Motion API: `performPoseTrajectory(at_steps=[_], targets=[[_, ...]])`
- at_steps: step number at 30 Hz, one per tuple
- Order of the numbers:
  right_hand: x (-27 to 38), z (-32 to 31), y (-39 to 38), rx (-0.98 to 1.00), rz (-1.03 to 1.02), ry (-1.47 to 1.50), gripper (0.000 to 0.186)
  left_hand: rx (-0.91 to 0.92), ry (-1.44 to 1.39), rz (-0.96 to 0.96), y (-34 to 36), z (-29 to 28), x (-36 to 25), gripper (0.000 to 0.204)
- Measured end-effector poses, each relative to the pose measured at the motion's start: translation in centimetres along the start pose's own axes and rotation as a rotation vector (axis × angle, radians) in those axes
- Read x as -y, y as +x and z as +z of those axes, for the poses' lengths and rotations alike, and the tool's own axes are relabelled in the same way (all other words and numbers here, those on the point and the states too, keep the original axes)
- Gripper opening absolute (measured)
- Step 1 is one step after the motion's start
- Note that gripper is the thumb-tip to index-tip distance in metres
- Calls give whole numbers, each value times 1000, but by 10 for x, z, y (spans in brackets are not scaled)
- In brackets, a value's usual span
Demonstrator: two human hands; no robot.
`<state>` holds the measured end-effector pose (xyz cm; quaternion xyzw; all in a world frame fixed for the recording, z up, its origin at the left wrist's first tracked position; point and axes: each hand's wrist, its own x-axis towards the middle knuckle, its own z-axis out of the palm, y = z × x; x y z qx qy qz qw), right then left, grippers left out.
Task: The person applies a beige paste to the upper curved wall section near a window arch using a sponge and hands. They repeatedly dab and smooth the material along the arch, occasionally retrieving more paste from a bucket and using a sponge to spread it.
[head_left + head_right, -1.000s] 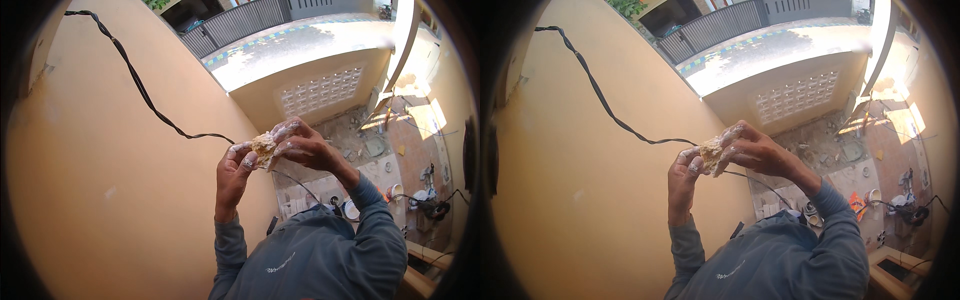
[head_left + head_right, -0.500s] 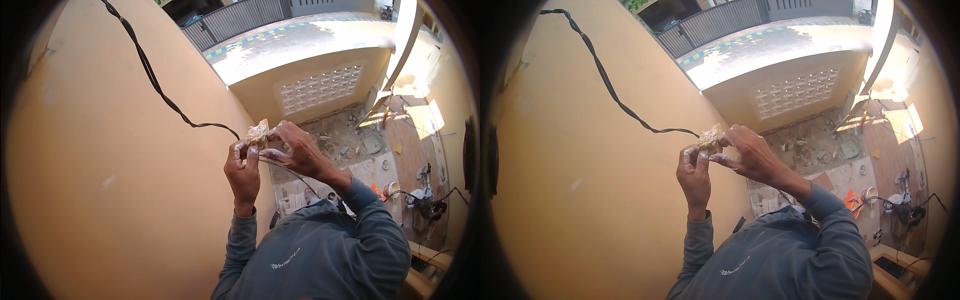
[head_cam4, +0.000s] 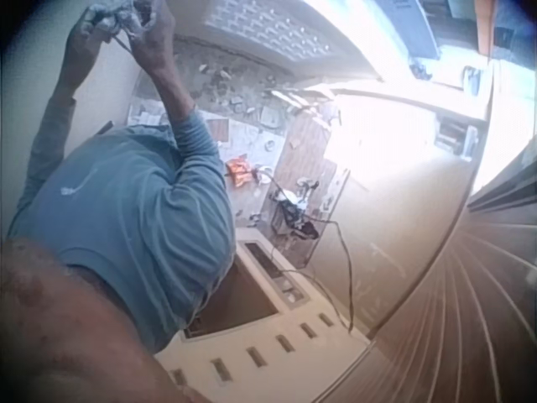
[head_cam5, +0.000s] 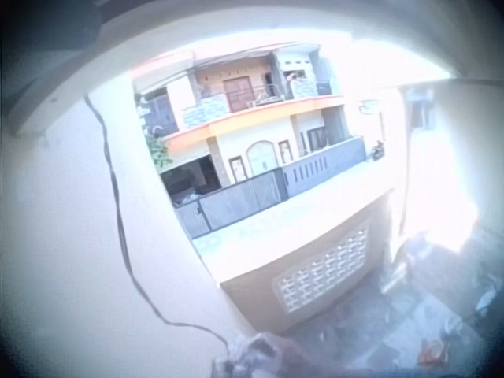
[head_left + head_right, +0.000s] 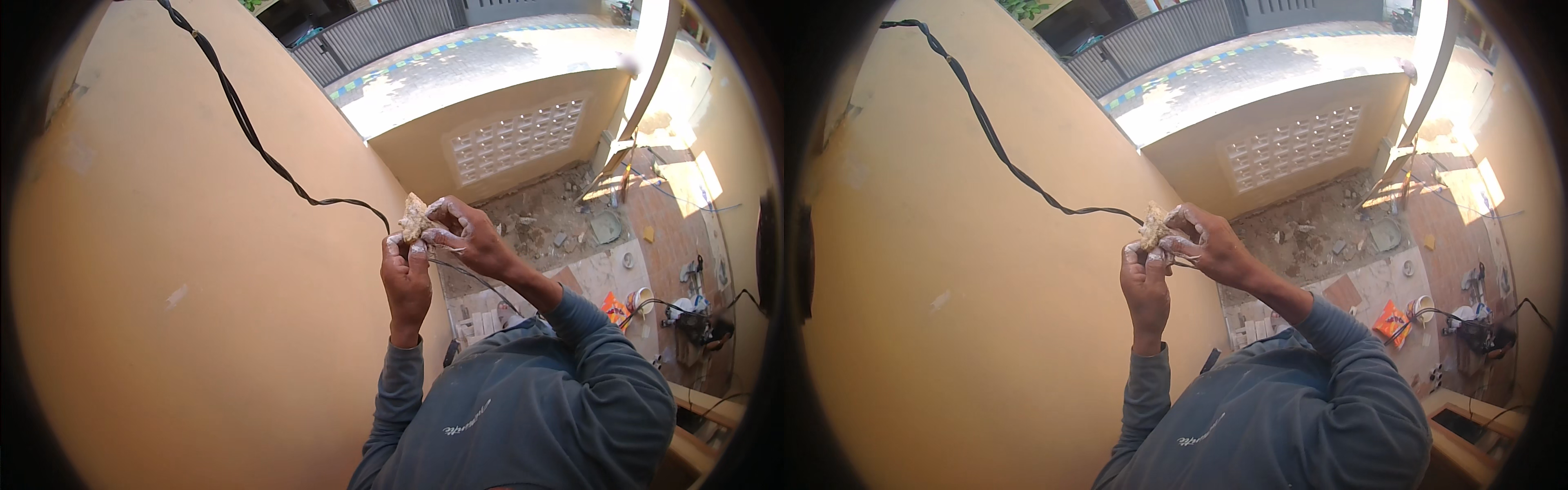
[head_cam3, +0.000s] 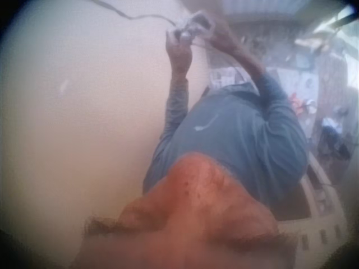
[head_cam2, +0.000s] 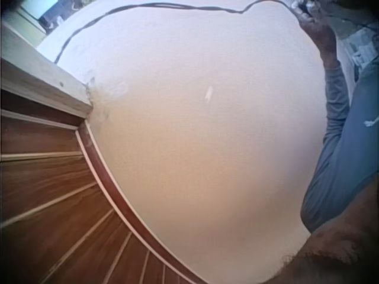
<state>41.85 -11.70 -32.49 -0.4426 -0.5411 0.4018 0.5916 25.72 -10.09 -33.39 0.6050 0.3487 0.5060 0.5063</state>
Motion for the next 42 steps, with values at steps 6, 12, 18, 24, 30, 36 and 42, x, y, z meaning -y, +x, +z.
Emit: performPoseTrajectory(at_steps=[6,12,18,24,30,36,42], targets=[[19,-17,-1,39,-232,-462,23,-73,208,58,-2,12,-4,17],[15,-22,-6,77,-283,-589,24,53,501,72,0,8,-9,20],[-10,-18,-1,-24,-254,-593,21,-2,529,138,-3,18,11,15],[-41,-19,7,-158,-174,-459,15,-36,558,309,-3,26,41,17],[-59,-33,10,-200,-121,-433,14,-18,474,219,-6,36,53,16],[-75,-43,12,-265,-94,-455,16,9,397,31,-12,42,61,16],[-58,-65,5,-81,77,-336,22,2,178,-186,-7,41,87,17]])
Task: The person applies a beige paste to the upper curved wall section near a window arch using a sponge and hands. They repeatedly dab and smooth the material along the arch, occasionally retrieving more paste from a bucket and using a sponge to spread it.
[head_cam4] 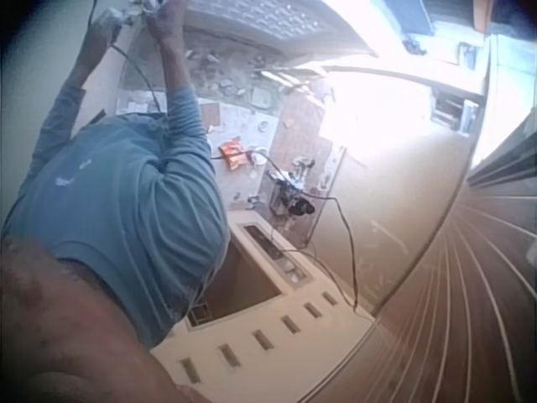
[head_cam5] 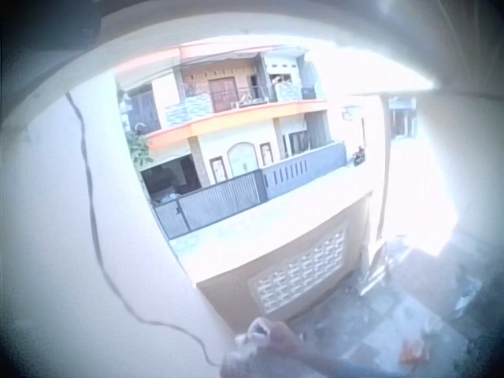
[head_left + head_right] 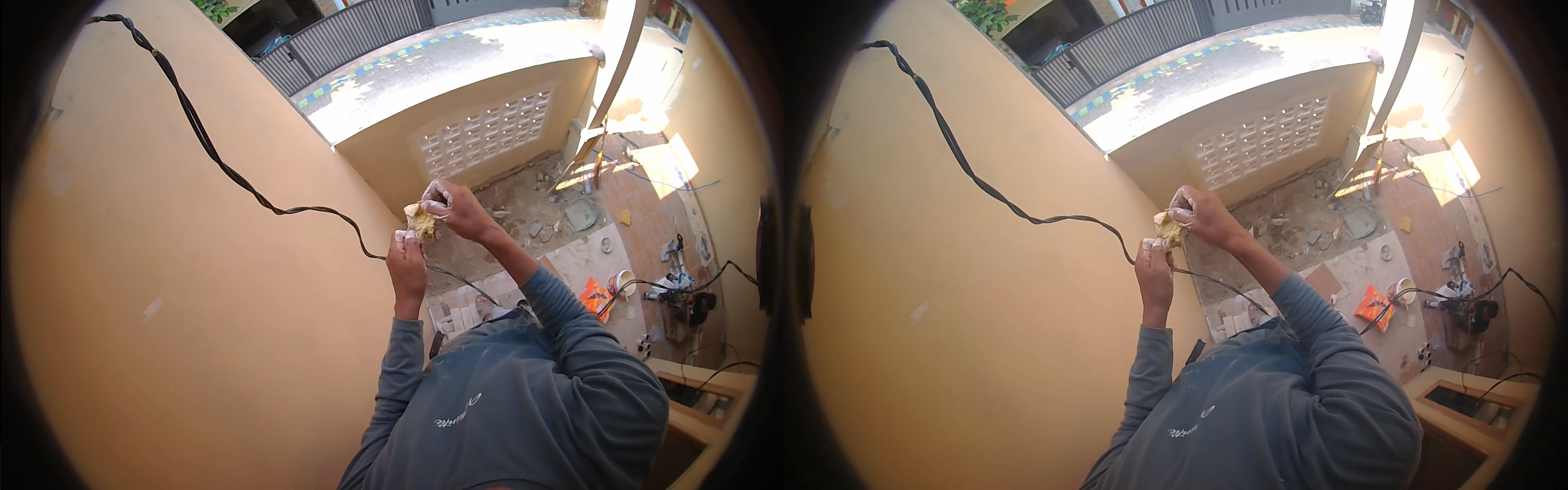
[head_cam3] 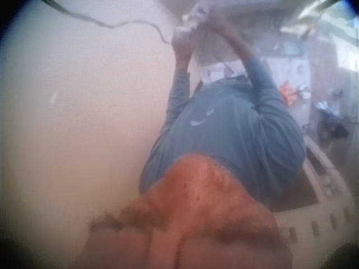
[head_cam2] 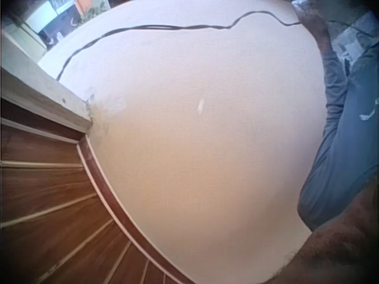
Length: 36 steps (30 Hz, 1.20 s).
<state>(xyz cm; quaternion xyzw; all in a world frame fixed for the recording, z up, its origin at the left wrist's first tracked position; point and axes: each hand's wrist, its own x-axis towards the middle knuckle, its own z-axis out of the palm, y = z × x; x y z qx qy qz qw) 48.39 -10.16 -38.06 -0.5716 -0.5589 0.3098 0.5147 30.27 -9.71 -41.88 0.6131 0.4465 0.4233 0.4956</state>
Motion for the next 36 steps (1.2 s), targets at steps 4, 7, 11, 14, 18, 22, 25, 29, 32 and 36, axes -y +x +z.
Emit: performPoseTrajectory(at_steps=[4,7,11,14,18,22,25,29,32,36], targets=[[19,-10,-11,10,-97,-112,25,-238,79,81,2,3,-21,25],[25,-15,-15,6,-149,-147,27,-180,287,267,7,0,-27,26],[27,-13,-20,-13,-316,-109,29,63,146,167,19,-7,-31,17],[37,-18,-27,75,-104,-492,33,94,299,156,21,-8,-39,13],[29,-19,-27,-76,-320,-600,30,118,430,409,20,-4,-38,11],[17,-25,-23,-33,-453,-565,22,169,417,454,17,-2,-48,11],[15,-18,-23,-65,-428,-540,17,177,433,376,16,-2,-47,12],[5,-8,-21,-232,-298,-381,13,162,427,354,10,0,-50,12],[-4,-10,-15,-267,-228,-217,14,52,289,327,1,6,-48,8],[-2,-5,-14,-238,149,299,12,20,121,315,-10,13,-46,10]])
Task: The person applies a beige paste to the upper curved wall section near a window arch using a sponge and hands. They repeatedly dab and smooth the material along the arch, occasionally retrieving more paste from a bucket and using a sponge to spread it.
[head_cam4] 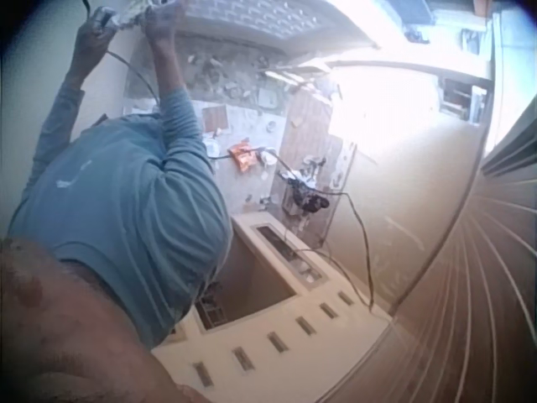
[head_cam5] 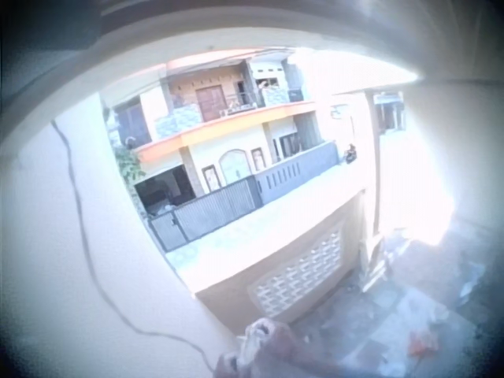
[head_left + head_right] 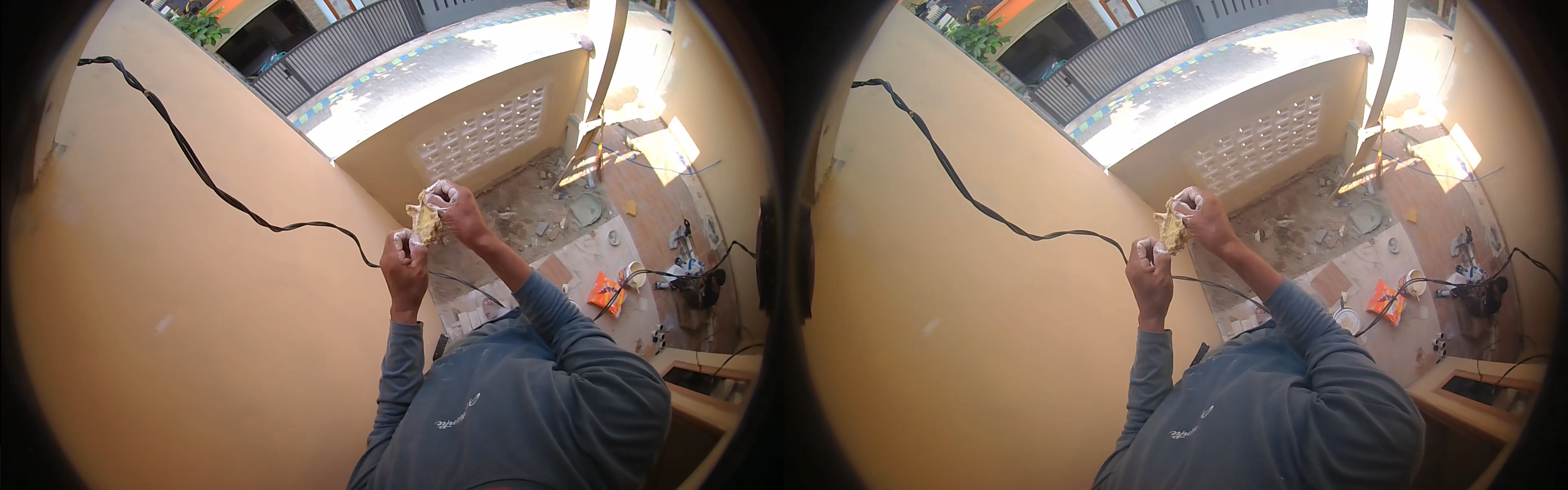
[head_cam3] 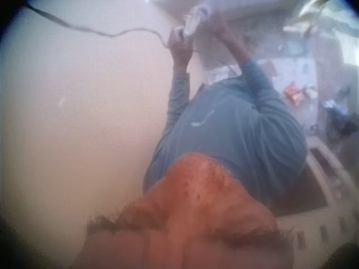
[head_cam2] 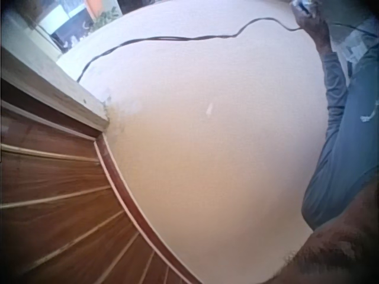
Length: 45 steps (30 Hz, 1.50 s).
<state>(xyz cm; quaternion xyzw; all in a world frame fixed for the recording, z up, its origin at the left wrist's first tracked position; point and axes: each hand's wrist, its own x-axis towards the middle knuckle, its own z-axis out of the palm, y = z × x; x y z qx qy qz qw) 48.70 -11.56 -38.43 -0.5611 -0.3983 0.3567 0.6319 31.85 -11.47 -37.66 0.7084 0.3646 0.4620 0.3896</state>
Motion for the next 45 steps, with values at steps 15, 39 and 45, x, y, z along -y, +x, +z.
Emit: performPoseTrajectory(at_steps=[15,39,45], targets=[[20,-4,-20,180,-250,22,21,-1,-302,-281,17,-11,-1,29],[32,8,-31,23,-561,-538,16,136,164,59,17,-25,-16,7],[37,-10,-18,50,-311,-255,17,45,-104,-9,-3,-15,-7,7]])
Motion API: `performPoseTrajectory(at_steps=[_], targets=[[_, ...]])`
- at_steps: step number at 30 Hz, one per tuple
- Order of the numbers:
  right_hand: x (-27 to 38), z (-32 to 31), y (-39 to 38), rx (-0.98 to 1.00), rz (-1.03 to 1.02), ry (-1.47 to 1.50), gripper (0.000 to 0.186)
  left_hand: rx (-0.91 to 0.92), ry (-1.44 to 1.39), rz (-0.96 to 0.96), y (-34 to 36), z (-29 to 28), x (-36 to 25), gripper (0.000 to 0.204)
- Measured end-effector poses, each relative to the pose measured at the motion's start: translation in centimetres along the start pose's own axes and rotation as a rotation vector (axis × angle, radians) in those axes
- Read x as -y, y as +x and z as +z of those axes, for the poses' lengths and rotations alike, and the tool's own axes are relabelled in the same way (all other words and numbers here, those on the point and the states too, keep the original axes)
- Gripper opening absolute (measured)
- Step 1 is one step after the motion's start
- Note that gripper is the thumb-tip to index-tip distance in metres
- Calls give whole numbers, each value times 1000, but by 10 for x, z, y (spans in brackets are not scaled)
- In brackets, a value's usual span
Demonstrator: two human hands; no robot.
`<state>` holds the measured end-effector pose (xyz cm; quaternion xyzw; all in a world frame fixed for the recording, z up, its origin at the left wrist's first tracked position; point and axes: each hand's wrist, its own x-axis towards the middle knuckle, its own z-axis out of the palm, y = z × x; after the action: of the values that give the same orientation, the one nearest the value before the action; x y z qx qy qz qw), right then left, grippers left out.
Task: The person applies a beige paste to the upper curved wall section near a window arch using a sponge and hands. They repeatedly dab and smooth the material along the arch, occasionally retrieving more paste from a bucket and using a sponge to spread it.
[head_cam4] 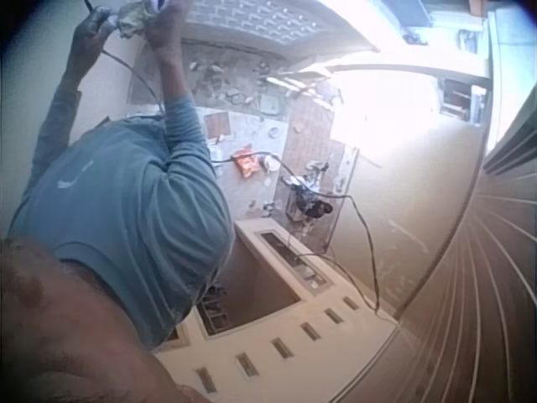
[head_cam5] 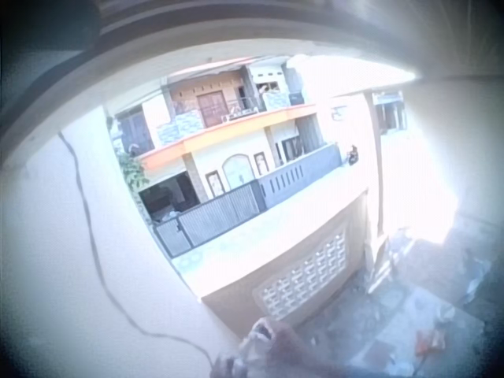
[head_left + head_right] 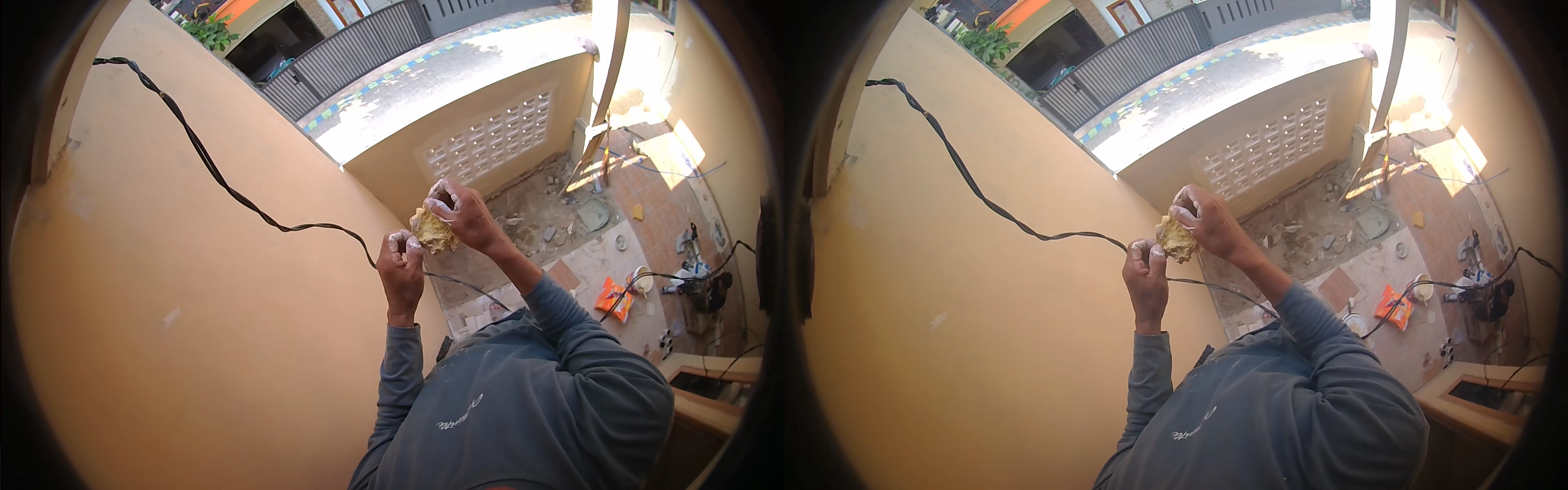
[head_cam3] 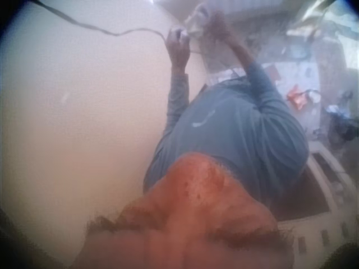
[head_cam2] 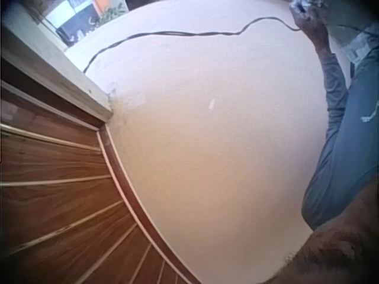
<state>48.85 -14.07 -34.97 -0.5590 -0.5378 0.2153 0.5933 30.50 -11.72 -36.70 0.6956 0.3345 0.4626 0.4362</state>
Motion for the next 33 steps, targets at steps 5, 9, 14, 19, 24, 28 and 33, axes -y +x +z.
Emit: performPoseTrajectory(at_steps=[5,9,14,19,24,28,33], targets=[[6,3,-3,55,87,331,14,-72,-283,-136,12,-4,12,6],[11,5,-7,38,-4,199,16,-88,-258,-160,12,6,-6,11],[24,6,-17,-69,-269,-418,31,-210,-124,-136,14,3,10,14],[23,6,-17,57,-146,-288,37,-259,35,-83,17,1,-9,15],[4,6,-14,116,-181,-167,25,-200,-142,-117,19,-5,-10,14],[-19,12,-10,175,142,360,15,-140,-330,-78,13,-1,-23,14],[-13,16,-10,147,451,1090,16,-188,-662,-32,14,8,-27,19]])
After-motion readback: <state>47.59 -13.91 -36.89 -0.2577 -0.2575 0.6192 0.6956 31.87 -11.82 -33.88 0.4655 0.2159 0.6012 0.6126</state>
